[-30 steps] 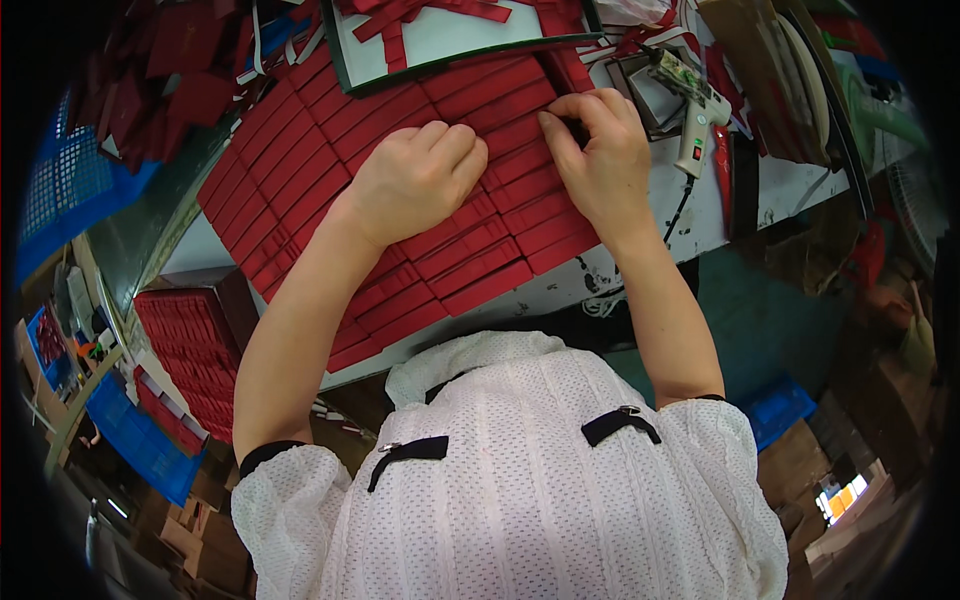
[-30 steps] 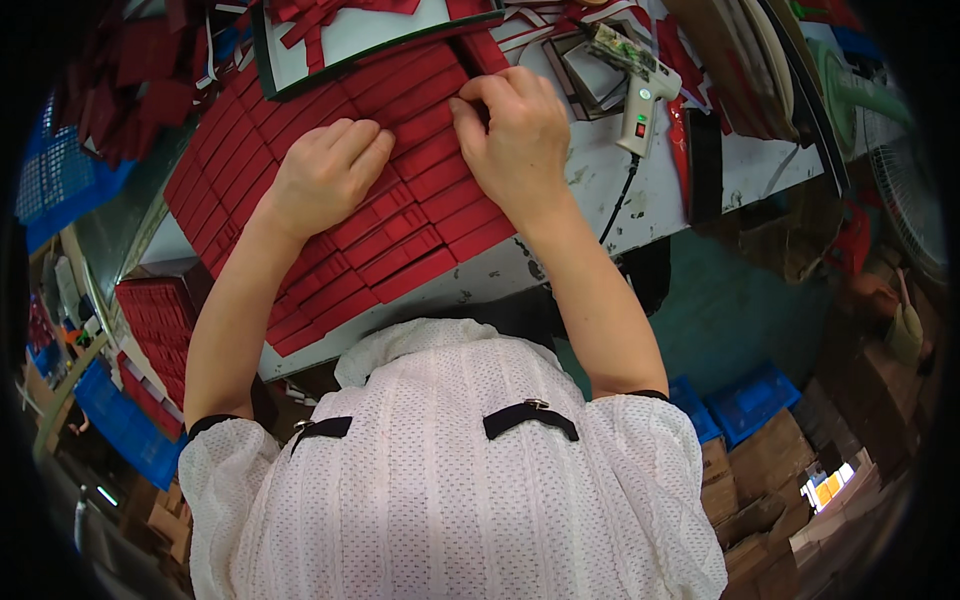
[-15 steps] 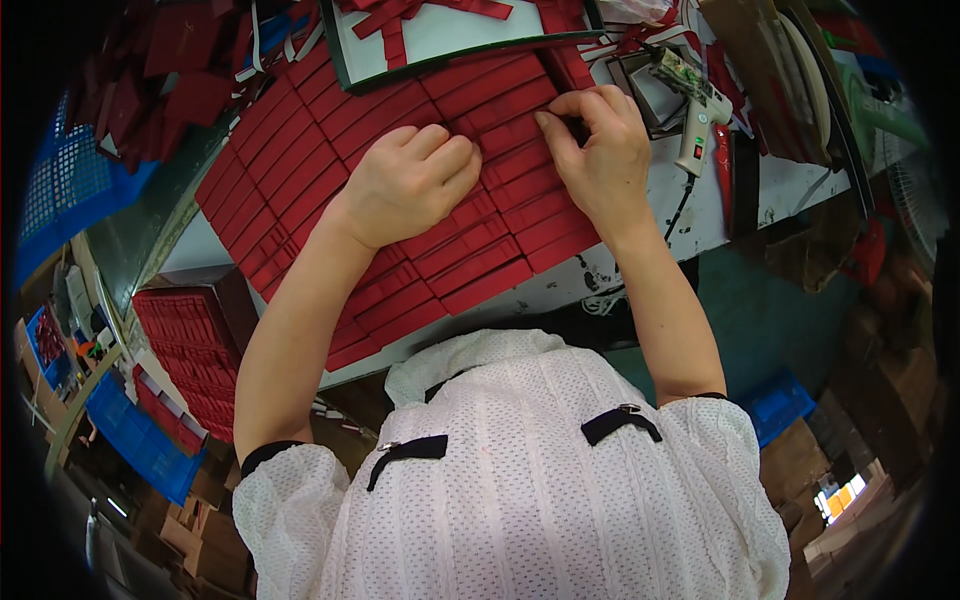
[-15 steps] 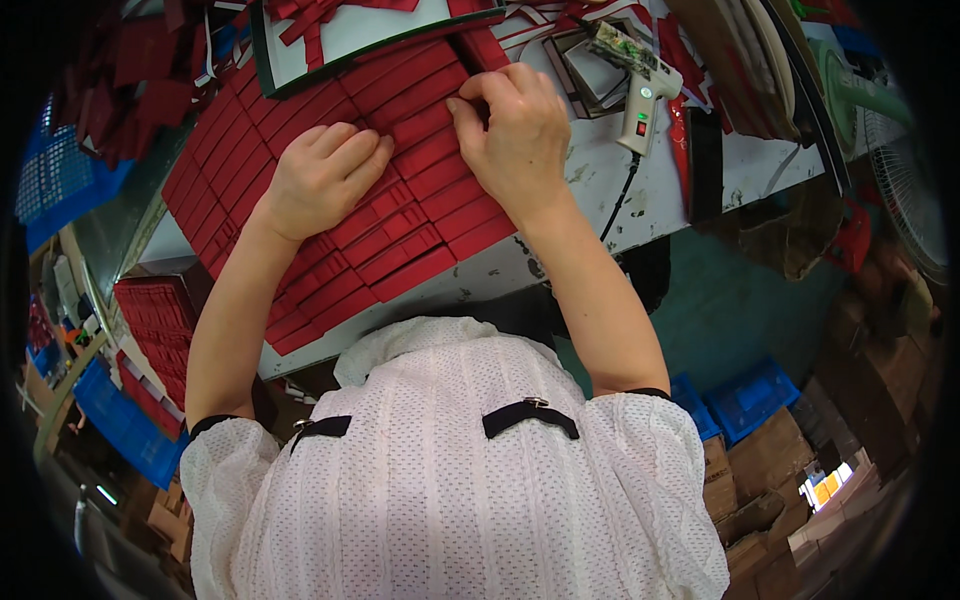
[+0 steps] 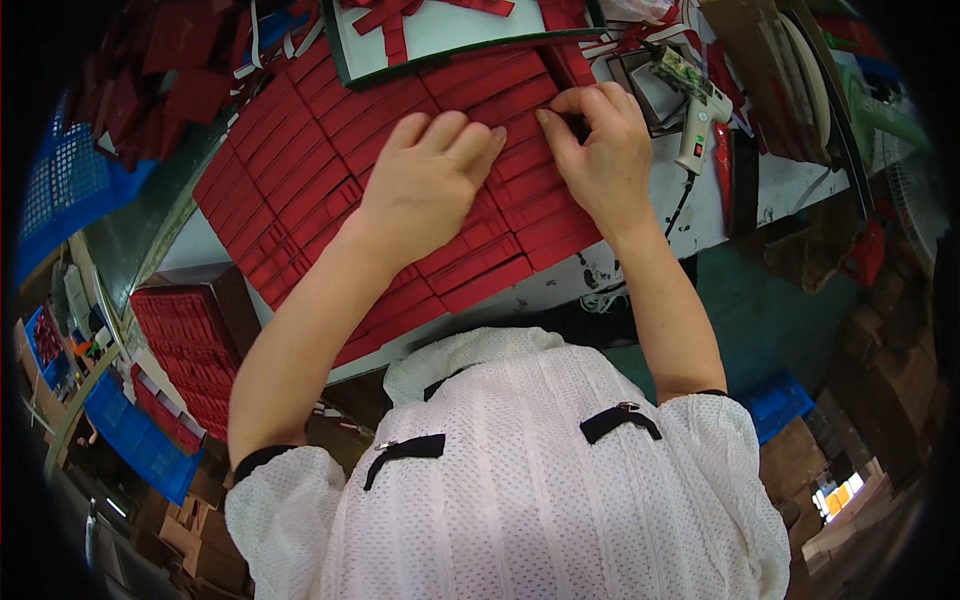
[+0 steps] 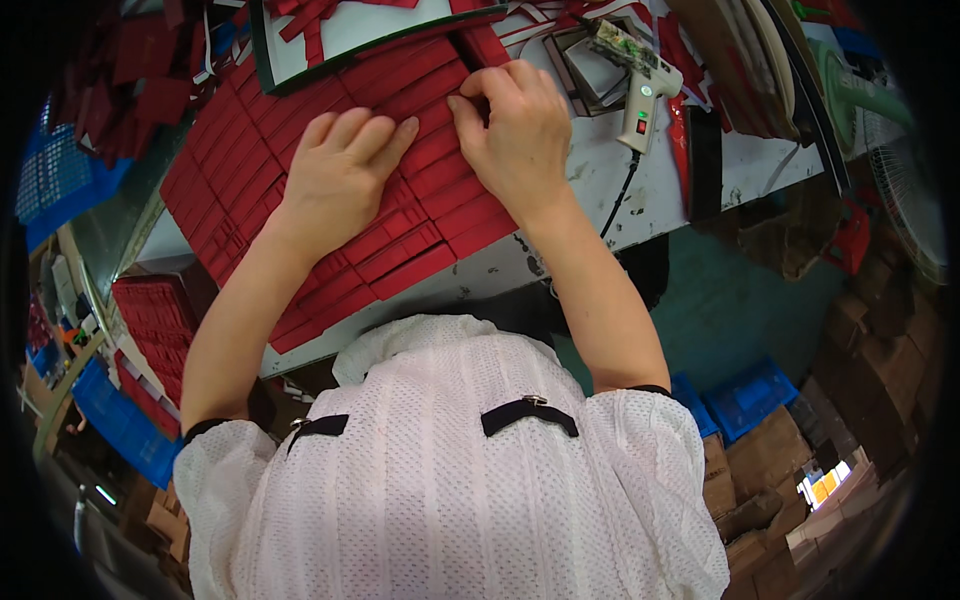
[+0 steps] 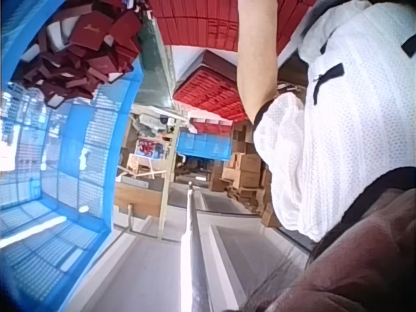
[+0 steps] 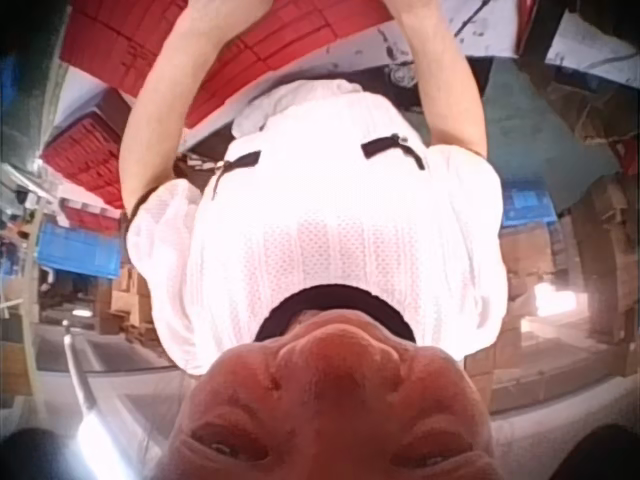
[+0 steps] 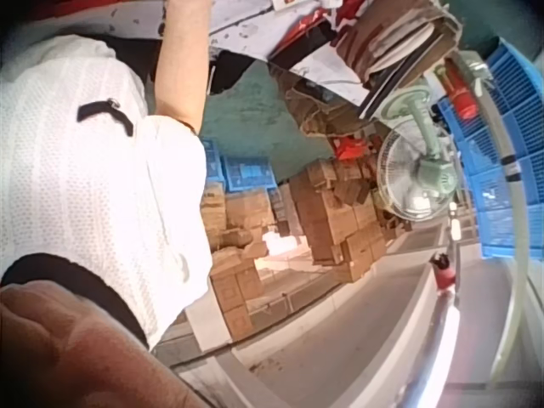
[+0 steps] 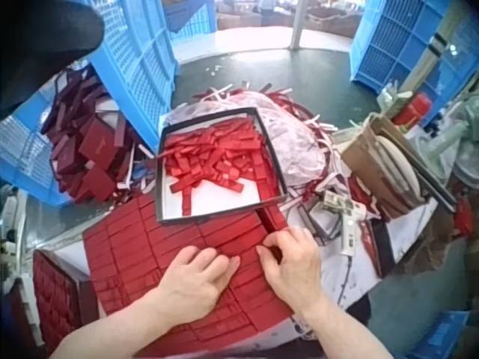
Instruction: The person uses a hot glue gun to attach small red paper strips to a larger red paper grid structure. They repeatedly apply glue to the grid and press the strips into place, working methodically across the surface.
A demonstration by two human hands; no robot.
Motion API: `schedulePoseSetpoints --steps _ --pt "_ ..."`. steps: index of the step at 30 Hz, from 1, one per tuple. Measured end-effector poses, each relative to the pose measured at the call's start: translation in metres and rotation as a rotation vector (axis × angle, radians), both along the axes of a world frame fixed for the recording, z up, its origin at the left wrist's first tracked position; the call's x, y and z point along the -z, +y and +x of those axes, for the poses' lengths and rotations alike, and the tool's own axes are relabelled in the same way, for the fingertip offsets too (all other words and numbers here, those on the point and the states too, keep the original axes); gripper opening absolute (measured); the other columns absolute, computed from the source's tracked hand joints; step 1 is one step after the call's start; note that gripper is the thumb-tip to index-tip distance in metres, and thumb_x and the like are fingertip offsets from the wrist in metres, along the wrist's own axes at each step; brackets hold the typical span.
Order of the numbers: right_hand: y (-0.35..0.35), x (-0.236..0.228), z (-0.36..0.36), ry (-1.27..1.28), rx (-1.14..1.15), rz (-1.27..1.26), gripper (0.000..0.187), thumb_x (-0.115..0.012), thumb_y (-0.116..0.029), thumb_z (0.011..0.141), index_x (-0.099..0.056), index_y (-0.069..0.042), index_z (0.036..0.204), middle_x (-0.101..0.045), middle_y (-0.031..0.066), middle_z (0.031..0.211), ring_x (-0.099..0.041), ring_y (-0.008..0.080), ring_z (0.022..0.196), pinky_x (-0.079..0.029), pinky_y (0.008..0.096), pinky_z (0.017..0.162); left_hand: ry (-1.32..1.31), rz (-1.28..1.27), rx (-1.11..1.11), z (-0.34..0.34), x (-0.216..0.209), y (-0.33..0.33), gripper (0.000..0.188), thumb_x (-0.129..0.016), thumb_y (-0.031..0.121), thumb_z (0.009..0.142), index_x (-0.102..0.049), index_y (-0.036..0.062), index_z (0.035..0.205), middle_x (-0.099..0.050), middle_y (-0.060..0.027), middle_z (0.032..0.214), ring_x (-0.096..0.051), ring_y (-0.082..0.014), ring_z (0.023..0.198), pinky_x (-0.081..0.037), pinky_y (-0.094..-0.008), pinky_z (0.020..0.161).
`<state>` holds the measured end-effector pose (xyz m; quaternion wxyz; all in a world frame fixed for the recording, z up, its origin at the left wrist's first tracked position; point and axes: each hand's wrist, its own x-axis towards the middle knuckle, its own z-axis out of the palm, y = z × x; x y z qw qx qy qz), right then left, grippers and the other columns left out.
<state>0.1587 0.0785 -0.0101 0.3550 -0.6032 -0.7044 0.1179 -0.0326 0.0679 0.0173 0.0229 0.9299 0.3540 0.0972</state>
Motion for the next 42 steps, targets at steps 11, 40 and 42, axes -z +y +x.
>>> schedulePoseSetpoints --steps 11,40,42 --pt "0.000 -0.006 0.003 0.034 -0.006 -0.100 0.026 -0.077 -0.018 0.061 -0.055 -0.008 0.072 -0.052 0.0053 0.075 -0.052 0.0268 0.074 -0.042 0.0389 0.063 -0.085 -0.010 -0.013 -0.004 0.002 -0.004 0.042 -0.058 0.010 0.068 -0.061 0.0064 0.110 -0.051 -0.0028 0.096 -0.050 -0.0204 0.094 -0.040 -0.0333 0.082" --pt "-0.046 -0.011 0.019 -0.482 -0.236 -0.107 0.071 -0.050 -0.052 0.082 -0.039 -0.005 0.134 -0.034 0.0163 0.141 -0.028 0.0283 0.133 -0.013 0.0457 0.106 -0.123 -0.275 -0.227 0.031 0.014 -0.053 0.085 -0.060 0.050 0.074 -0.033 -0.0052 0.134 -0.029 -0.0233 0.141 -0.027 -0.0369 0.132 -0.017 -0.0524 0.106" --pt "-0.044 -0.010 0.019 -0.518 -0.278 -0.190 0.073 -0.053 -0.051 0.081 -0.035 -0.007 0.137 -0.031 0.0164 0.143 -0.026 0.0283 0.134 -0.011 0.0479 0.107 -0.107 -0.284 -0.229 0.031 0.014 -0.052 0.084 -0.060 0.049 0.075 -0.033 -0.0051 0.134 -0.029 -0.0233 0.141 -0.027 -0.0367 0.132 -0.017 -0.0527 0.106"
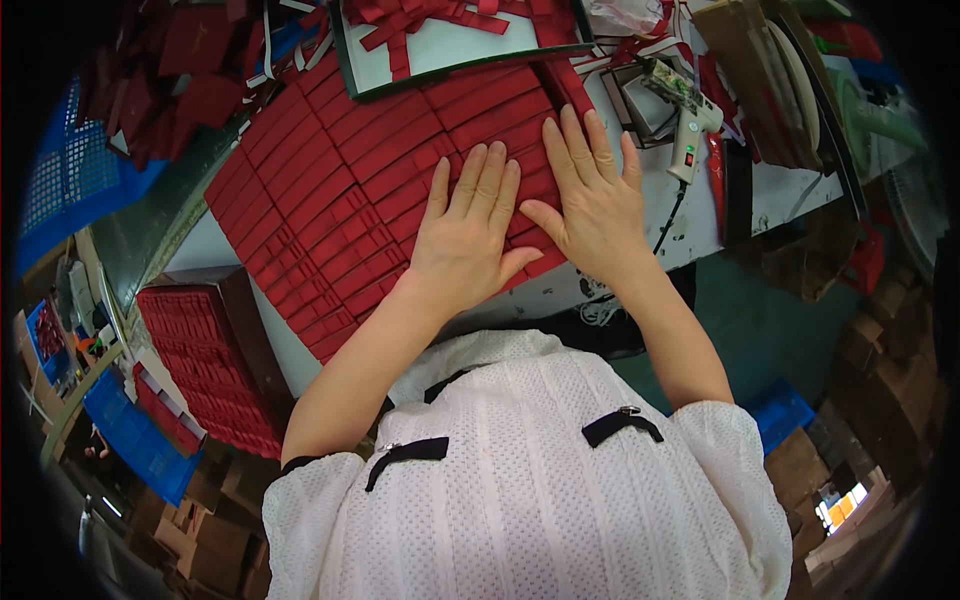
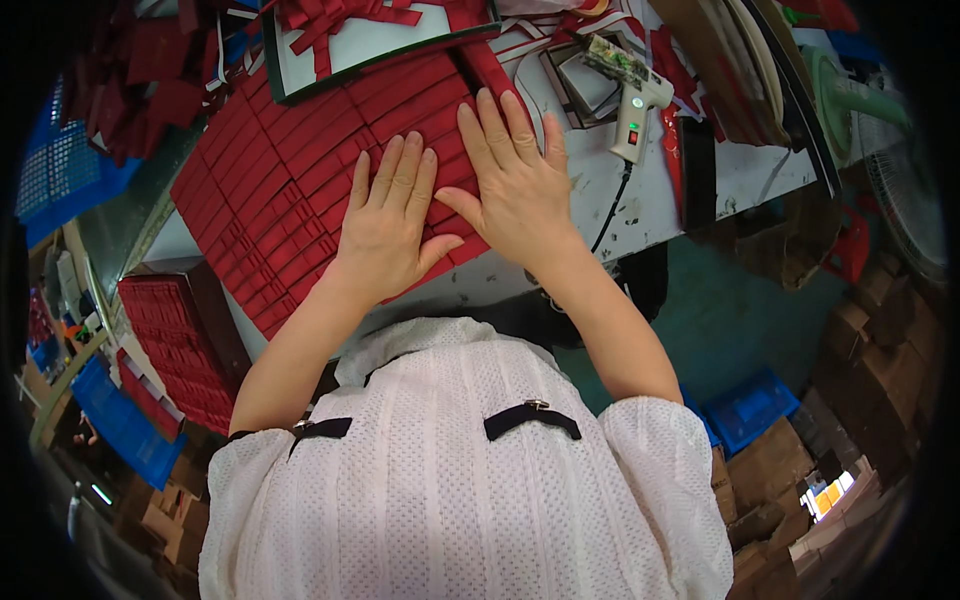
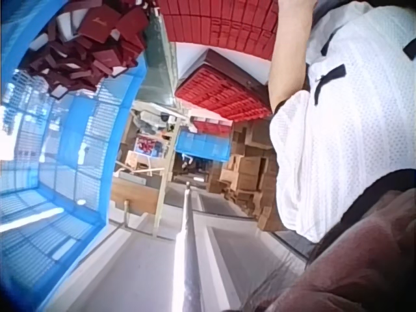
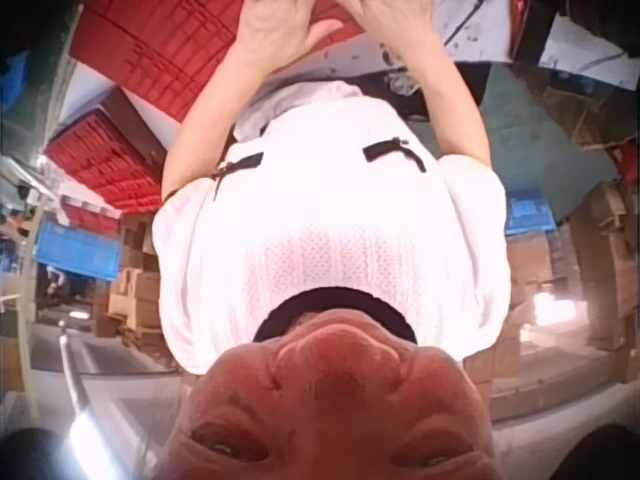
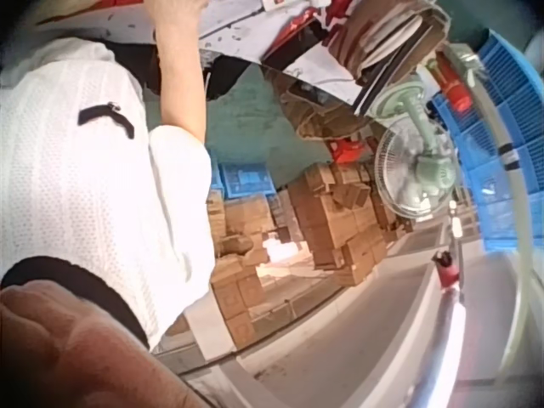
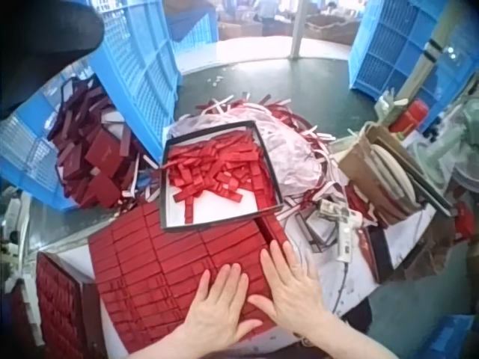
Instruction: The person uses a hot glue gun to attach small red paper strips to a larger red paper grid structure. They repeatedly apply glue to the grid and press the strips into place, working methodically across the surface.
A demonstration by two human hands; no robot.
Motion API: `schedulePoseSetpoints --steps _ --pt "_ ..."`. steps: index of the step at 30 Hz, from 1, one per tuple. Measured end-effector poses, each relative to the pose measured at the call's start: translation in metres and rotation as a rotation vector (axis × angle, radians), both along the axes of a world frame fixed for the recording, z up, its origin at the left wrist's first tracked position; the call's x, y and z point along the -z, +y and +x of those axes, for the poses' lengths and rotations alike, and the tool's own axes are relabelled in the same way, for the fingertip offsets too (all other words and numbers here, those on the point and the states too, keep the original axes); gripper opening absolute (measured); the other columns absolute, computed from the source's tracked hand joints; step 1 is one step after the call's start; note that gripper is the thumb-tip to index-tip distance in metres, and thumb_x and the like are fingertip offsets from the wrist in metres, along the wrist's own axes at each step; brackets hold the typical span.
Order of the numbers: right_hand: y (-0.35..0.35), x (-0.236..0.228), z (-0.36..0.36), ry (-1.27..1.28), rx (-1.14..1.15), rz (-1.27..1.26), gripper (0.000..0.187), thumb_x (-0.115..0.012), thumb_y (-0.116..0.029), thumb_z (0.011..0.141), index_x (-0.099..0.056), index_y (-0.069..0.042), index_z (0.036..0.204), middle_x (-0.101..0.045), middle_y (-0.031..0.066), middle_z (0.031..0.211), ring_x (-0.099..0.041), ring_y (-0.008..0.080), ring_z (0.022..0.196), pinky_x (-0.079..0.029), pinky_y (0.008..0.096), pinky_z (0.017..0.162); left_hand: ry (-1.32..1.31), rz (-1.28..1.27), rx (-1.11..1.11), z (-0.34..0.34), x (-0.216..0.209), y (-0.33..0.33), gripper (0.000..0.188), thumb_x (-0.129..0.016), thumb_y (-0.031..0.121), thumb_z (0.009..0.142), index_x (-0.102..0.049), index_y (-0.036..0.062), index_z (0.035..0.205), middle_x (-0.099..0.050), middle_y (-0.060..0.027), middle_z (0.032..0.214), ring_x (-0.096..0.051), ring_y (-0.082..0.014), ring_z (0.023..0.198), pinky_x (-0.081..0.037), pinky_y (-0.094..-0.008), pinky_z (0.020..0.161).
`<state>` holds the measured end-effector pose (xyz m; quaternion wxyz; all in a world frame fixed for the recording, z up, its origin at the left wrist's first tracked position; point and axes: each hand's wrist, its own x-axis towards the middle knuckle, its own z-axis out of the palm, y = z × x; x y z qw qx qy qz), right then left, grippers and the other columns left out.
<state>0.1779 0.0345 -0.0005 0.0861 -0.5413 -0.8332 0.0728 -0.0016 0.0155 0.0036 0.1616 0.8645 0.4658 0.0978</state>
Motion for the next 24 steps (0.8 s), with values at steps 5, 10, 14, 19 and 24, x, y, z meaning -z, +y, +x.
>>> schedulePoseSetpoints --steps 5,10,14,19,24 --pt "0.004 -0.001 0.006 0.407 0.167 0.138 0.046 -0.066 -0.027 0.075 -0.055 -0.007 0.115 -0.049 0.0124 0.121 -0.044 0.0284 0.114 -0.029 0.0430 0.094 -0.008 0.036 -0.040 0.002 -0.001 -0.009 0.079 -0.061 0.045 0.076 -0.036 -0.0041 0.133 -0.029 -0.0238 0.140 -0.028 -0.0372 0.131 -0.019 -0.0535 0.105" --pt "0.034 -0.004 -0.006 0.575 0.212 0.166 0.011 -0.069 -0.013 0.069 -0.065 -0.008 0.077 -0.055 0.0047 0.091 -0.048 0.0261 0.092 -0.037 0.0396 0.078 -0.081 0.127 -0.171 0.014 -0.006 -0.013 0.070 -0.062 0.040 0.077 -0.042 -0.0028 0.129 -0.033 -0.0243 0.138 -0.032 -0.0381 0.128 -0.024 -0.0531 0.103" --pt "0.041 0.001 -0.016 0.474 0.239 0.160 0.010 -0.069 -0.011 0.066 -0.065 -0.009 0.074 -0.055 0.0051 0.094 -0.047 0.0268 0.095 -0.036 0.0399 0.079 0.021 0.107 -0.120 0.015 -0.005 -0.008 0.065 -0.063 0.037 0.077 -0.046 -0.0027 0.125 -0.040 -0.0232 0.132 -0.037 -0.0375 0.124 -0.028 -0.0499 0.102" --pt "0.041 0.001 -0.019 0.431 0.293 0.126 0.008 -0.069 -0.010 0.063 -0.064 -0.009 0.070 -0.054 0.0053 0.096 -0.045 0.0277 0.099 -0.035 0.0412 0.081 -0.073 0.217 -0.114 0.017 -0.008 0.001 0.062 -0.066 0.032 0.074 -0.048 -0.0010 0.123 -0.046 -0.0177 0.124 -0.044 -0.0332 0.114 -0.035 -0.0438 0.097" --pt "0.042 0.005 -0.018 0.520 0.280 0.139 0.008 -0.070 -0.010 0.064 -0.064 -0.009 0.070 -0.054 0.0045 0.097 -0.044 0.0282 0.100 -0.034 0.0408 0.082 -0.044 0.190 -0.140 0.024 0.001 0.015 0.063 -0.069 0.031 0.071 -0.050 0.0026 0.123 -0.047 -0.0091 0.108 -0.047 -0.0260 0.098 -0.040 -0.0376 0.082"
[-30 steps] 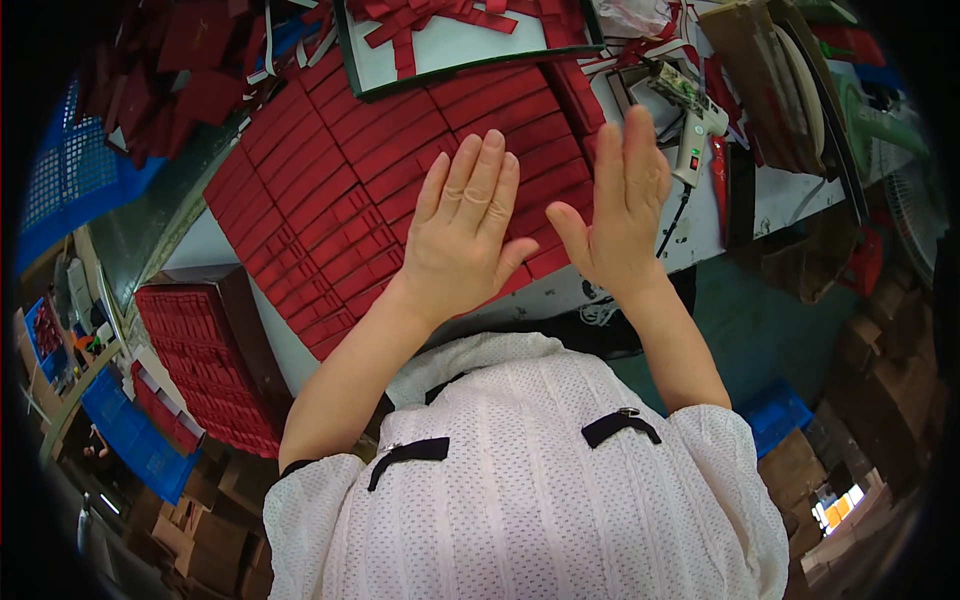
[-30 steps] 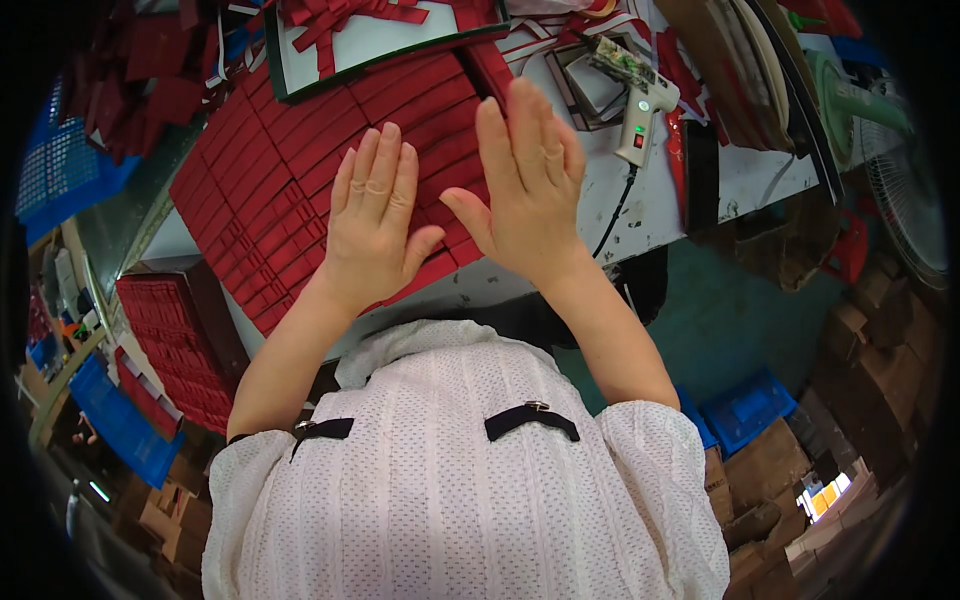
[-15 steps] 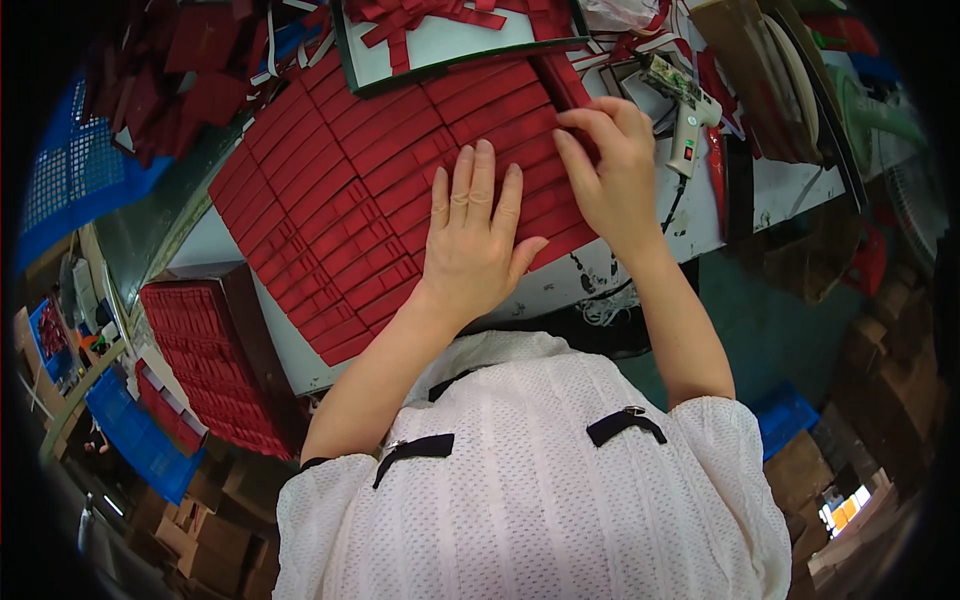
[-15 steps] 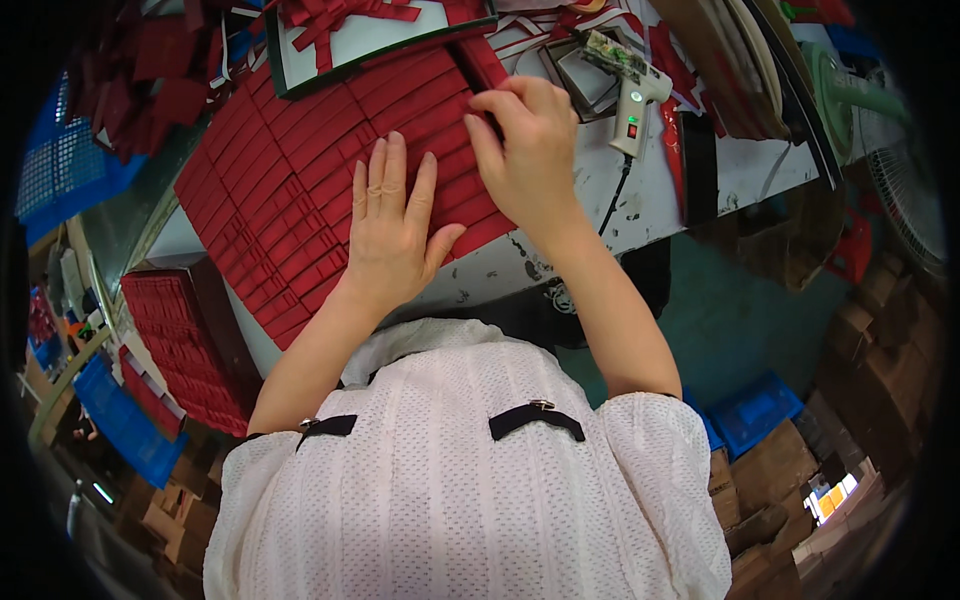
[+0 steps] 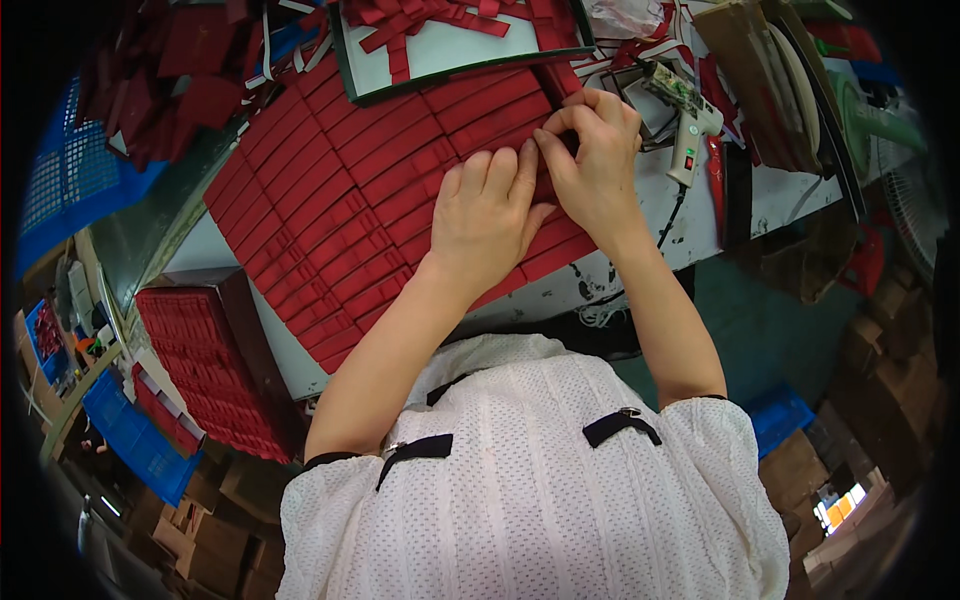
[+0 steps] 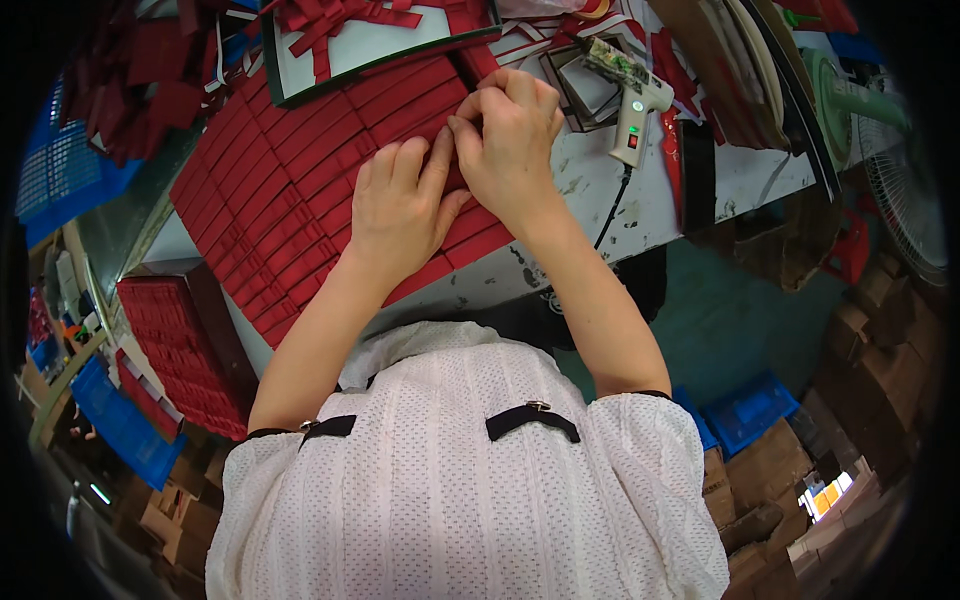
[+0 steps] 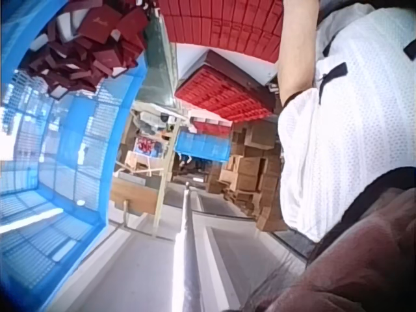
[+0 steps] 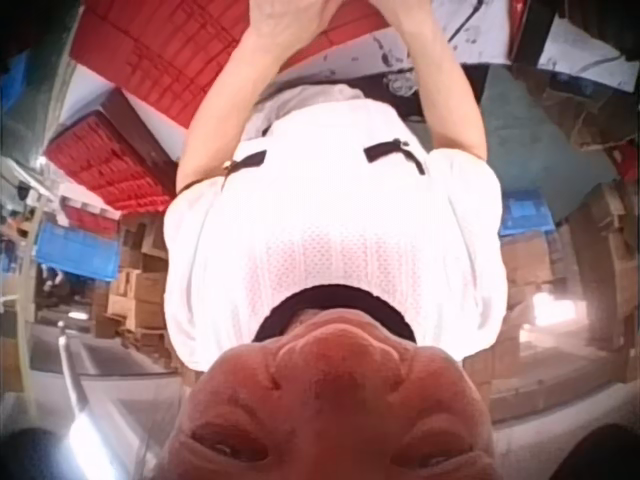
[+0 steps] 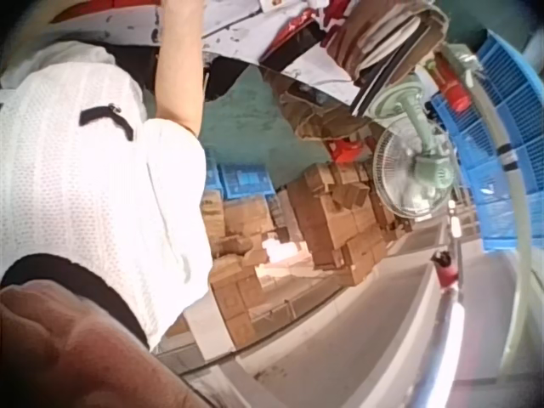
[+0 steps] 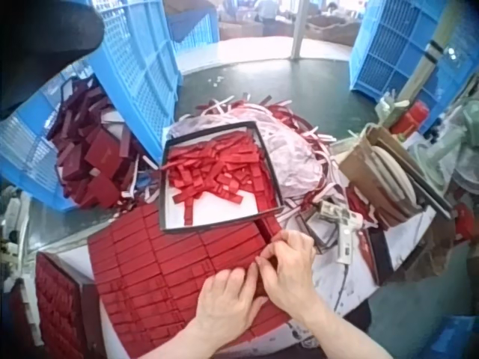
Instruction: The person uses a hot glue gun to attach small red paper strips to a larger red paper grid structure. They repeatedly apply glue to the grid and press the strips into place, working methodically across the surface.
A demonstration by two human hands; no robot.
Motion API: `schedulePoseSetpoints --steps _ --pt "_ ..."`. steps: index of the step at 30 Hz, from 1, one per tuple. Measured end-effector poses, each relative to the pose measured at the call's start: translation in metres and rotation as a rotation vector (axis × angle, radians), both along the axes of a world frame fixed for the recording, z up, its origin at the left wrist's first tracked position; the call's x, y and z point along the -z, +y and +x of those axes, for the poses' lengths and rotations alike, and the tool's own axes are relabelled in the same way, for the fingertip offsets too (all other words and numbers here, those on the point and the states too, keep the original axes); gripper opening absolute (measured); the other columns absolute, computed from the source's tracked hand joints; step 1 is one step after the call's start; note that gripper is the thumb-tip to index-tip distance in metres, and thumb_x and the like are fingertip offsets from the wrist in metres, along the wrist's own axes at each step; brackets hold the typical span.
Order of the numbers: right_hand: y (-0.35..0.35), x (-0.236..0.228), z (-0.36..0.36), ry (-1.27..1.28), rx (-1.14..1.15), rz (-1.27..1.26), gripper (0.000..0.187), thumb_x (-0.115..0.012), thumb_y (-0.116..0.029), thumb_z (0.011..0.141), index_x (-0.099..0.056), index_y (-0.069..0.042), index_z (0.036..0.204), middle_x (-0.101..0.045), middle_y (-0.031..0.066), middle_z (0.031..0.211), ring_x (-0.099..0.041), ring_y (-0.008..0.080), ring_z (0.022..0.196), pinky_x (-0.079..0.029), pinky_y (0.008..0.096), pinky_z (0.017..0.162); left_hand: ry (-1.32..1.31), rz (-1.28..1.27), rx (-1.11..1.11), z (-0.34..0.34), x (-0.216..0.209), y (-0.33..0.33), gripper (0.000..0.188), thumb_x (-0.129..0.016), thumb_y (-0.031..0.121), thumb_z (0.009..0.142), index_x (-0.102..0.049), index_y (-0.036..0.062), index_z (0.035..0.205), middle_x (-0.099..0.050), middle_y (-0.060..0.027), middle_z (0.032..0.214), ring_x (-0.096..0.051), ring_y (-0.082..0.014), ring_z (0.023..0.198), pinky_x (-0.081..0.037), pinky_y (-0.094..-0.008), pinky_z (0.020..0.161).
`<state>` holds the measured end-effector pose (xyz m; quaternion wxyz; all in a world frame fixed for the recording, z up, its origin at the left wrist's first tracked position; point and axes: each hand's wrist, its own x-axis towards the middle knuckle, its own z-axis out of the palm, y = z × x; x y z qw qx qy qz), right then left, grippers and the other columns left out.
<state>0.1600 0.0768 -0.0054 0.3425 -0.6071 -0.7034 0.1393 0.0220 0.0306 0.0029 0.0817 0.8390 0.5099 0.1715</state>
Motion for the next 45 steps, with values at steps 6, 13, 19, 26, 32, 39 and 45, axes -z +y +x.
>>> schedulePoseSetpoints --steps 6,13,19,26,32,39,45 --pt "-0.001 0.000 0.006 -0.032 0.060 0.001 0.008 -0.070 -0.010 0.066 -0.065 -0.010 0.072 -0.054 0.0037 0.097 -0.043 0.0281 0.100 -0.034 0.0411 0.082 0.033 0.027 -0.010 0.000 0.004 0.001 0.061 -0.066 0.035 0.072 -0.051 0.0046 0.122 -0.046 -0.0056 0.101 -0.044 -0.0214 0.094 -0.037 -0.0337 0.078" --pt "-0.002 0.001 0.000 -0.063 0.098 0.044 0.008 -0.069 -0.008 0.064 -0.065 -0.008 0.071 -0.053 0.0048 0.097 -0.043 0.0294 0.100 -0.034 0.0422 0.083 -0.002 0.010 -0.020 0.000 0.002 0.001 0.063 -0.068 0.032 0.071 -0.051 0.0030 0.124 -0.045 -0.0074 0.102 -0.045 -0.0244 0.093 -0.040 -0.0348 0.078" --pt "-0.002 -0.001 0.000 -0.072 0.061 -0.033 0.005 -0.065 -0.008 0.062 -0.063 -0.006 0.067 -0.053 0.0063 0.099 -0.041 0.0306 0.102 -0.033 0.0434 0.083 0.011 0.006 -0.028 0.000 0.001 0.002 0.065 -0.068 0.033 0.070 -0.050 0.0026 0.125 -0.045 -0.0061 0.101 -0.044 -0.0232 0.091 -0.040 -0.0343 0.077" --pt "-0.001 0.002 0.001 -0.054 0.074 -0.045 0.005 -0.065 -0.008 0.061 -0.062 -0.006 0.064 -0.052 0.0060 0.099 -0.041 0.0301 0.101 -0.033 0.0429 0.083 0.060 -0.012 -0.021 0.001 0.001 0.003 0.068 -0.068 0.036 0.071 -0.048 0.0037 0.127 -0.043 -0.0048 0.103 -0.043 -0.0222 0.091 -0.040 -0.0336 0.076" --pt "-0.001 0.006 0.005 -0.003 0.069 -0.028 0.011 -0.068 -0.010 0.061 -0.060 -0.008 0.068 -0.053 0.0056 0.095 -0.041 0.0296 0.099 -0.034 0.0417 0.082 0.050 -0.060 -0.003 0.000 -0.006 0.012 0.065 -0.067 0.036 0.072 -0.048 0.0087 0.128 -0.043 -0.0045 0.099 -0.043 -0.0218 0.087 -0.040 -0.0346 0.071" --pt "0.000 0.005 0.004 -0.021 0.090 0.038 0.028 -0.073 -0.013 0.064 -0.057 -0.010 0.087 -0.052 0.0061 0.095 -0.042 0.0287 0.097 -0.034 0.0401 0.082 0.023 -0.076 -0.007 -0.001 -0.007 0.011 0.059 -0.066 0.033 0.074 -0.050 0.0090 0.126 -0.045 -0.0057 0.100 -0.046 -0.0228 0.087 -0.040 -0.0356 0.070" --pt "-0.006 0.000 0.009 -0.041 0.046 0.080 0.023 -0.070 -0.011 0.068 -0.060 -0.010 0.088 -0.053 0.0051 0.098 -0.044 0.0268 0.099 -0.033 0.0388 0.083 -0.245 0.070 -0.042 -0.035 -0.002 -0.013 0.037 -0.068 0.013 0.073 -0.060 0.0053 0.108 -0.054 -0.0083 0.095 -0.053 -0.0247 0.084 -0.041 -0.0359 0.072"
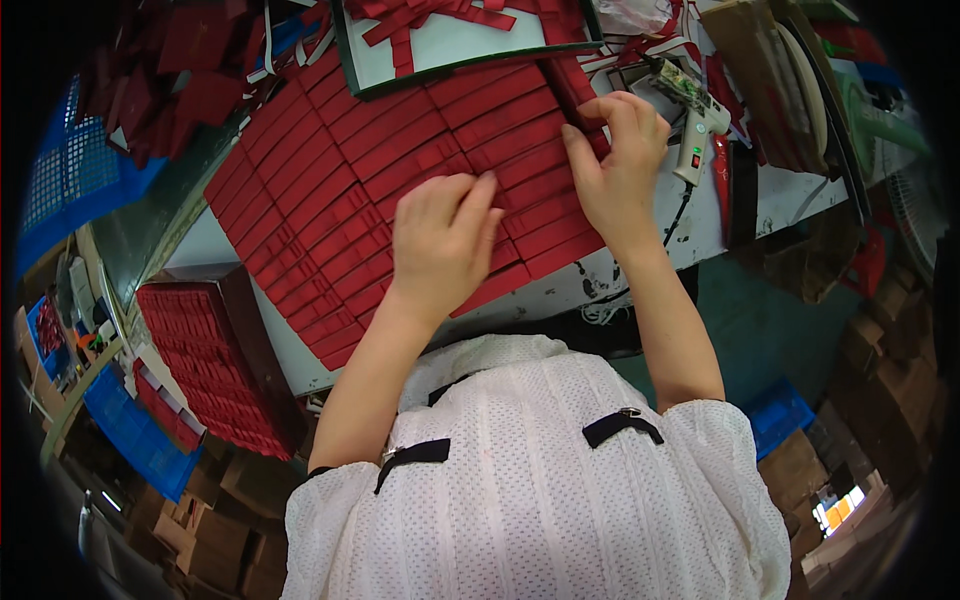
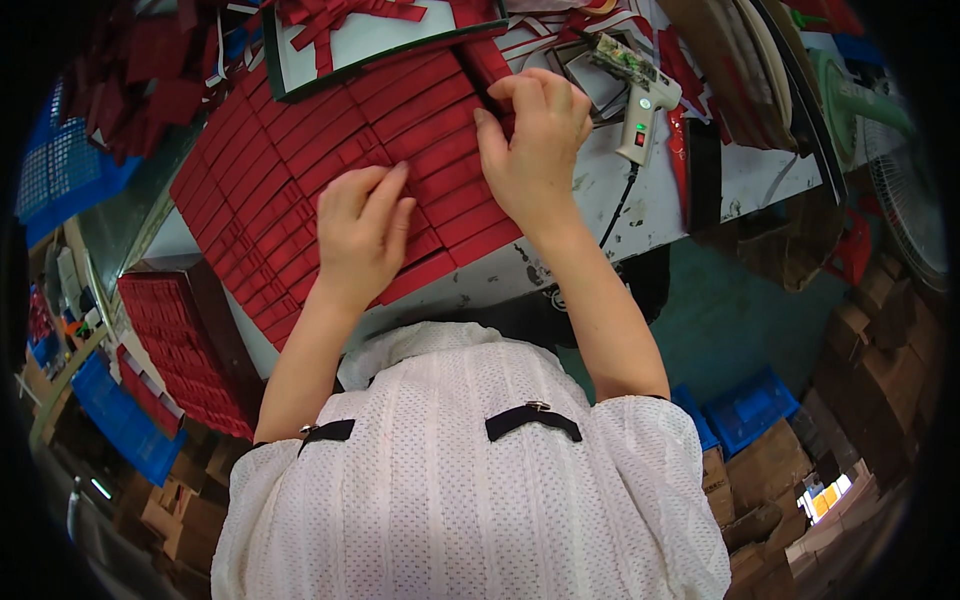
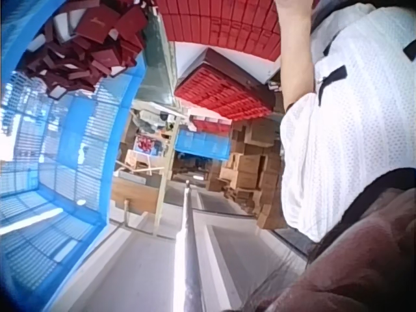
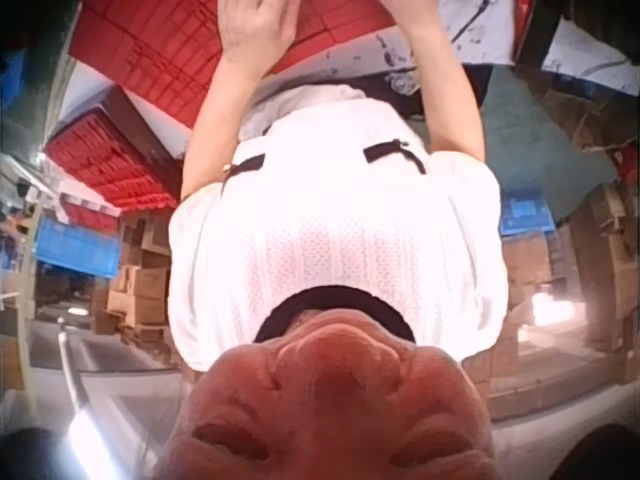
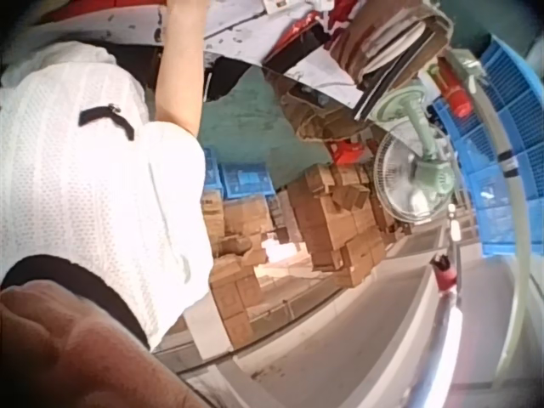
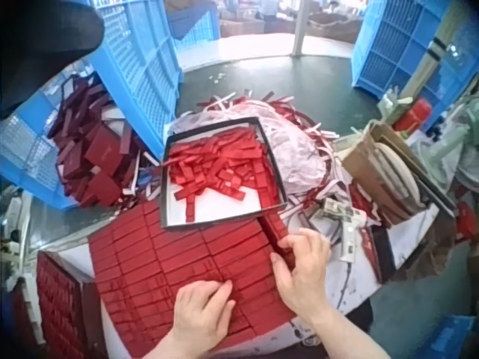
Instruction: The person uses a hot glue gun to attach small red paper strips to a larger red paper grid structure. They repeatedly apply glue to the grid and press the strips into place, working methodically across the surface.
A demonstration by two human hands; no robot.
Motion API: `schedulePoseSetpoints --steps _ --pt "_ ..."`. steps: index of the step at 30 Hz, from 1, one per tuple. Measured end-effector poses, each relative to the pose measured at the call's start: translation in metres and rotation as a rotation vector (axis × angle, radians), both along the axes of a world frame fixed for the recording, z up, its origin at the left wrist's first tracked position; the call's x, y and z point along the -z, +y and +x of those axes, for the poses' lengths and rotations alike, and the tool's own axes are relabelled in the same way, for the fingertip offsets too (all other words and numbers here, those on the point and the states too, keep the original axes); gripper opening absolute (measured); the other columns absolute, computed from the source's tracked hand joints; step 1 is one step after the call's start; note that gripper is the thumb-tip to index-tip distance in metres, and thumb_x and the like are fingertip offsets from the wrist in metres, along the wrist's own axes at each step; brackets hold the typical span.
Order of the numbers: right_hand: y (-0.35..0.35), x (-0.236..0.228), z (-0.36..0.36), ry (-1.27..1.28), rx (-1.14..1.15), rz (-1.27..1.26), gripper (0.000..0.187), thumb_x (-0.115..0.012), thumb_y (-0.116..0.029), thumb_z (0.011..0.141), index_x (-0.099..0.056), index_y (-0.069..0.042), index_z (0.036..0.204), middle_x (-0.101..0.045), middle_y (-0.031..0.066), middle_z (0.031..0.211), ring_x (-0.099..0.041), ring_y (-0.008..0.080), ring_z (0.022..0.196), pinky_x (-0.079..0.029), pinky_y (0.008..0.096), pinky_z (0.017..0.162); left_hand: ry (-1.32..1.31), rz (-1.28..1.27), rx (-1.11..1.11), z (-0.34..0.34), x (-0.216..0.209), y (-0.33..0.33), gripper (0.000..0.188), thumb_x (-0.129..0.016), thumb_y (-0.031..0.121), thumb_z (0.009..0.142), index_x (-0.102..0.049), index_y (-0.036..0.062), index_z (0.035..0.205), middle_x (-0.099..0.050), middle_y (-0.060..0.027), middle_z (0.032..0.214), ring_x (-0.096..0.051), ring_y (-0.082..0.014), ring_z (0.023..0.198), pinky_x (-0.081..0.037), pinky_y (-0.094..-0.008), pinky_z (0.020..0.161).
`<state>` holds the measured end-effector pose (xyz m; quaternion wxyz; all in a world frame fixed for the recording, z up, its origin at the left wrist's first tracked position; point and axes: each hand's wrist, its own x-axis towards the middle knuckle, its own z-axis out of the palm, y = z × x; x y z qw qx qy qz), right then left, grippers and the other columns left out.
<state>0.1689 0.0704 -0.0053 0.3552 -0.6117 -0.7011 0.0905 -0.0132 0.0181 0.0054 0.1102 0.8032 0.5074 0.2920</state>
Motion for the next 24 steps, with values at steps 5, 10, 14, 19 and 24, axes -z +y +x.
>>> schedulePoseSetpoints --steps 5,10,14,19,24 --pt "-0.015 -0.009 -0.002 -0.160 -0.285 0.099 0.029 -0.068 -0.018 0.071 -0.064 -0.012 0.100 -0.058 0.0009 0.106 -0.047 0.0211 0.105 -0.030 0.0366 0.088 0.049 0.102 -0.021 -0.019 0.002 0.015 0.022 -0.065 0.005 0.070 -0.063 0.0062 0.092 -0.056 -0.0037 0.083 -0.055 -0.0215 0.077 -0.042 -0.0331 0.069" --pt "-0.025 -0.006 -0.006 -0.347 -0.333 -0.033 0.045 -0.067 -0.034 0.073 -0.061 -0.013 0.112 -0.054 0.0004 0.121 -0.043 0.0194 0.114 -0.027 0.0355 0.094 0.149 0.154 0.168 -0.024 0.001 0.041 0.019 -0.064 0.005 0.070 -0.064 0.0065 0.089 -0.057 -0.0028 0.082 -0.056 -0.0193 0.074 -0.043 -0.0310 0.067" --pt "-0.027 -0.007 -0.006 -0.350 -0.328 -0.055 0.046 -0.066 -0.035 0.073 -0.061 -0.013 0.113 -0.054 0.0007 0.123 -0.043 0.0198 0.114 -0.027 0.0359 0.095 0.192 0.178 0.274 -0.027 -0.001 0.052 0.019 -0.062 0.007 0.069 -0.064 0.0067 0.088 -0.057 -0.0031 0.082 -0.056 -0.0188 0.073 -0.044 -0.0309 0.067" --pt "-0.027 -0.006 -0.006 -0.356 -0.328 -0.048 0.046 -0.066 -0.035 0.074 -0.061 -0.012 0.114 -0.053 0.0009 0.123 -0.042 0.0201 0.114 -0.027 0.0357 0.095 0.257 0.270 0.423 -0.032 0.003 0.063 0.018 -0.058 0.012 0.069 -0.062 0.0063 0.086 -0.053 -0.0016 0.076 -0.053 -0.0173 0.071 -0.043 -0.0298 0.066" --pt "-0.027 -0.007 -0.007 -0.360 -0.328 -0.041 0.046 -0.066 -0.034 0.074 -0.061 -0.012 0.113 -0.054 0.0011 0.122 -0.043 0.0202 0.114 -0.028 0.0356 0.095 0.140 0.129 0.337 -0.026 0.007 0.071 0.009 -0.059 0.010 0.072 -0.058 0.0070 0.080 -0.053 -0.0044 0.074 -0.053 -0.0217 0.070 -0.043 -0.0335 0.066"
